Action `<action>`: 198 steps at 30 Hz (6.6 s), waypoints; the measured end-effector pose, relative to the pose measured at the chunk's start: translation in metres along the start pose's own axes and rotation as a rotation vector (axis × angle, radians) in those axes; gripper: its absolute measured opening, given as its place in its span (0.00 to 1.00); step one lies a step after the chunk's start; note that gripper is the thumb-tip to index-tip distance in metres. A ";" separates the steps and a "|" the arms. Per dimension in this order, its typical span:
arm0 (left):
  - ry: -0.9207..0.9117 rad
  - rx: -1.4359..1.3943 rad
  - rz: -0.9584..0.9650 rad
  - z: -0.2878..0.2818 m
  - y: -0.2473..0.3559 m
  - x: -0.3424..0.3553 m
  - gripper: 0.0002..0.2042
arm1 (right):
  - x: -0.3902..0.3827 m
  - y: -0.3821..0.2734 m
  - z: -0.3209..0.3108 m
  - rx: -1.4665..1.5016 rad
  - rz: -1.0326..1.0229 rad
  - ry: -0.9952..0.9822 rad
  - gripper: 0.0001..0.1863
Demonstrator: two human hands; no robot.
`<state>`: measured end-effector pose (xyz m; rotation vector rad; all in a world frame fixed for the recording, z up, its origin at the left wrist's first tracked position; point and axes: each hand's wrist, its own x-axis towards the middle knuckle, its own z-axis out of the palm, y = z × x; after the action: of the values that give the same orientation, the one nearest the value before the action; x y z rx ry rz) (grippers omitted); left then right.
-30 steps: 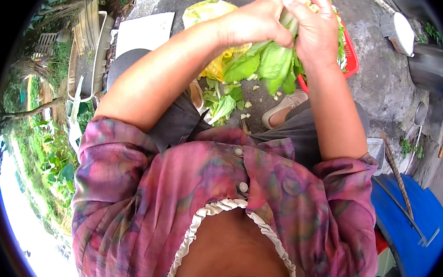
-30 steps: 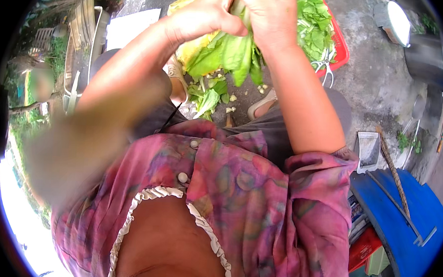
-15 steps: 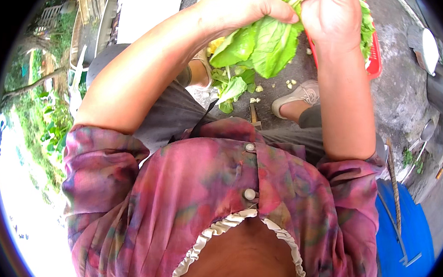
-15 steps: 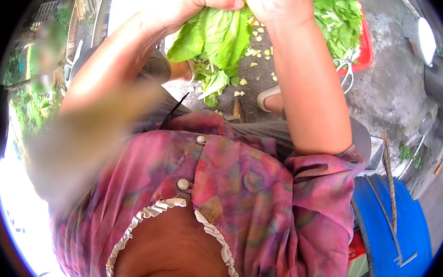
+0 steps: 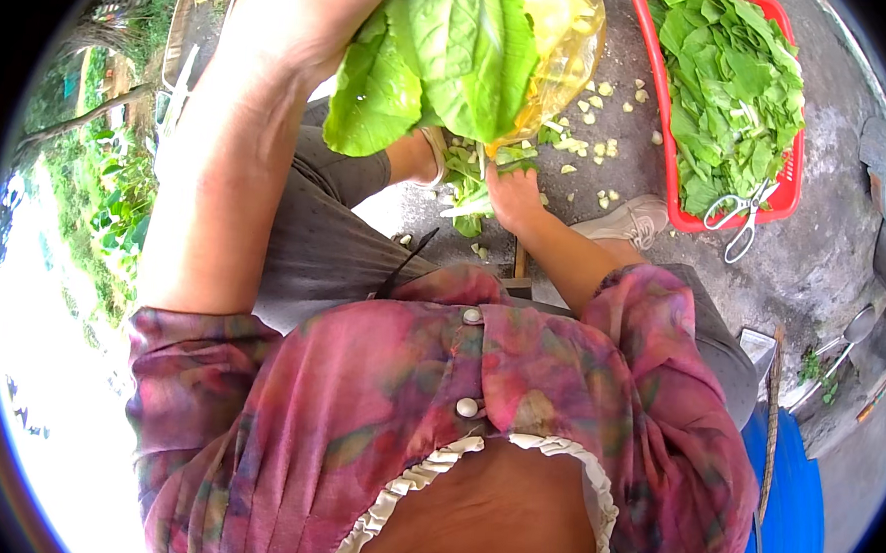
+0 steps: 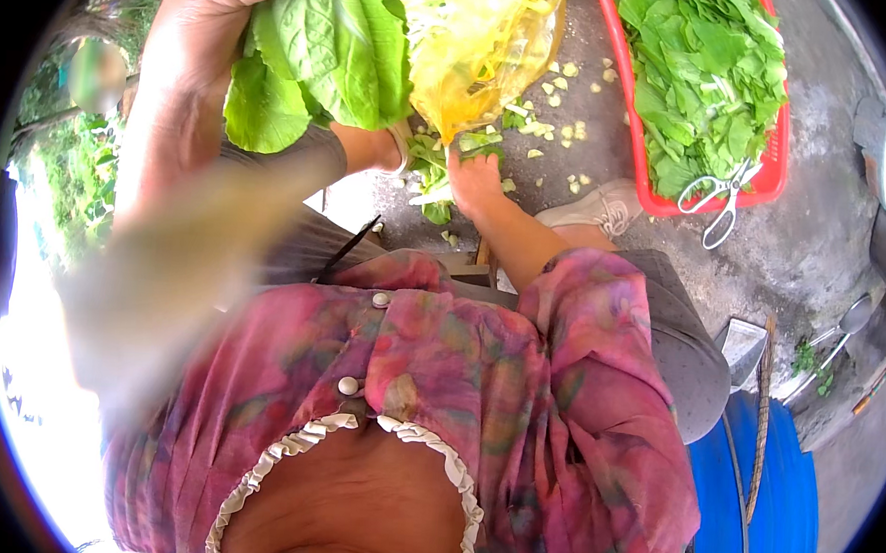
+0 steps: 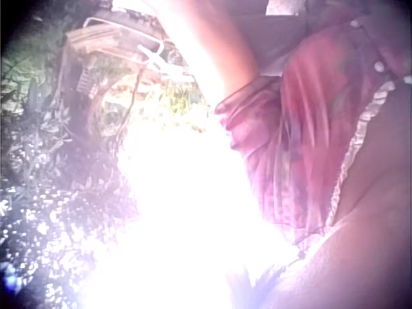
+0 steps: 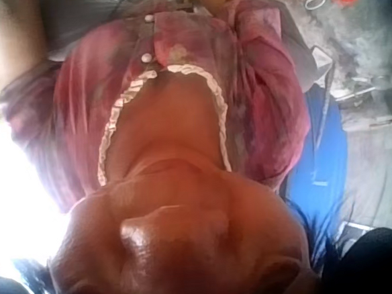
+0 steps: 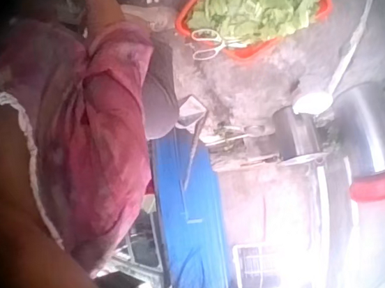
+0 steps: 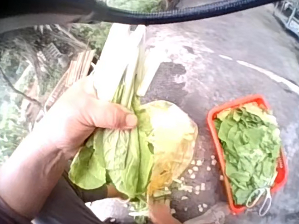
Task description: The person sits on the ground and uses scissors to cut the stems off leafy green vegetables. They take the vegetables from a yellow plastic bag, trim the ends, and place the cut leaves into a red basket.
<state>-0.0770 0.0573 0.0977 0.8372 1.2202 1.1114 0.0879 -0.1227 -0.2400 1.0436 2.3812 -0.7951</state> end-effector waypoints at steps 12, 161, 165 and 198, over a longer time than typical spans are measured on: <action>-0.195 -0.068 -0.041 -0.009 -0.003 -0.007 0.18 | -0.012 0.072 -0.080 0.226 -0.205 -0.529 0.12; -0.506 0.299 -0.166 0.044 -0.039 -0.038 0.20 | -0.257 0.282 -0.151 0.680 1.241 0.500 0.22; -0.506 0.266 -0.183 0.034 -0.040 -0.045 0.24 | -0.270 0.196 -0.210 1.140 0.901 0.709 0.18; -0.630 0.501 -0.358 0.023 -0.108 -0.022 0.19 | -0.209 0.020 -0.182 0.906 0.222 0.660 0.18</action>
<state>-0.0329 0.0078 0.0068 1.1760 1.0514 0.2047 0.2087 -0.1027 0.0096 2.1533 2.2964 -1.7236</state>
